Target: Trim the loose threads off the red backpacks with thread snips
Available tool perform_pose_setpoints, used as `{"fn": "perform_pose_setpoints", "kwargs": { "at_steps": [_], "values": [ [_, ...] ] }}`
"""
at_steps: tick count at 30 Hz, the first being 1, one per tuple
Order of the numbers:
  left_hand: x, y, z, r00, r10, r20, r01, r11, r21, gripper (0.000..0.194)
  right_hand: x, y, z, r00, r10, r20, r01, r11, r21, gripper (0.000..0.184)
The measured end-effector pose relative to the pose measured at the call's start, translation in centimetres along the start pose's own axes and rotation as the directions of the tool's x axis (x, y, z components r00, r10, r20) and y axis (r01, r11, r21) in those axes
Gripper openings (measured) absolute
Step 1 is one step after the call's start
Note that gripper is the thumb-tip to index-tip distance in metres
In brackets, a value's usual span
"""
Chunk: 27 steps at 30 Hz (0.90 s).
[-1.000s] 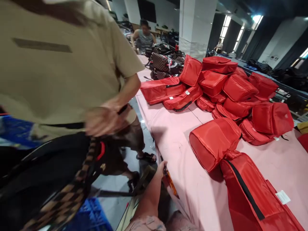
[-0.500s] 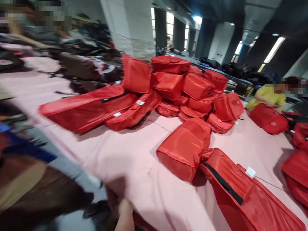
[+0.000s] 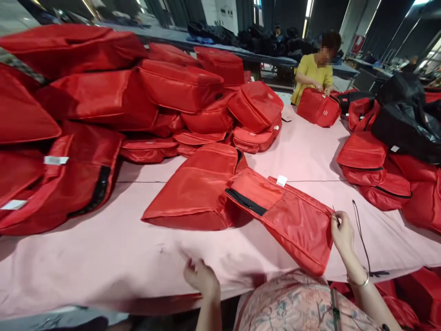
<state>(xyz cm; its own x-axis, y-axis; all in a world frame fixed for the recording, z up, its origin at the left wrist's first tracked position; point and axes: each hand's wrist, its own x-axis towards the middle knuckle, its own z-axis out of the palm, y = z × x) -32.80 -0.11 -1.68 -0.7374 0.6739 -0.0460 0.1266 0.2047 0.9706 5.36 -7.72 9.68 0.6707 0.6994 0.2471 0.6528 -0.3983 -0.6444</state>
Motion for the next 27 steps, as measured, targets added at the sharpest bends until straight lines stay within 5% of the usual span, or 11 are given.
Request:
{"fn": "perform_pose_setpoints", "kwargs": {
  "at_steps": [4,7,11,13,17,22,24,27],
  "values": [
    [-3.7,8.8,3.0,0.977,0.183,0.111,-0.165,0.974,-0.155,0.038,3.2,-0.4,-2.1,0.971,-0.208,0.118,0.210,0.978,-0.002,0.028],
    [-9.0,14.1,6.0,0.879,0.314,0.358,-0.230,0.939,-0.257,0.033,6.1,-1.8,-2.1,0.902,-0.327,0.281,0.295,0.944,0.150,0.024],
    [-14.7,16.6,10.9,0.677,0.401,0.617,-0.294,0.916,-0.272,0.030,9.2,-4.7,-0.1,0.720,-0.478,0.504,0.367,0.878,0.307,0.018],
    [-15.7,16.4,13.3,0.612,0.377,0.695,-0.370,0.913,-0.170,0.028,10.4,-5.7,1.1,0.667,-0.483,0.568,0.372,0.876,0.308,0.016],
    [-15.9,15.9,16.4,0.614,0.292,0.733,-0.461,0.886,0.034,0.021,12.0,-5.9,3.1,0.582,-0.433,0.688,0.234,0.900,0.368,0.016],
    [-16.8,17.0,17.7,0.664,0.267,0.699,-0.515,0.840,0.169,0.014,13.0,-4.5,4.3,0.506,-0.458,0.731,0.072,0.867,0.493,0.026],
    [-17.2,17.3,17.9,0.677,0.266,0.687,-0.530,0.823,0.204,0.016,13.3,-4.3,4.0,0.511,-0.482,0.712,0.138,0.863,0.485,0.030],
    [-17.3,17.3,18.0,0.685,0.239,0.688,-0.519,0.823,0.231,0.015,13.7,-4.3,2.8,0.583,-0.494,0.645,0.303,0.869,0.391,0.034]
  ]
}}
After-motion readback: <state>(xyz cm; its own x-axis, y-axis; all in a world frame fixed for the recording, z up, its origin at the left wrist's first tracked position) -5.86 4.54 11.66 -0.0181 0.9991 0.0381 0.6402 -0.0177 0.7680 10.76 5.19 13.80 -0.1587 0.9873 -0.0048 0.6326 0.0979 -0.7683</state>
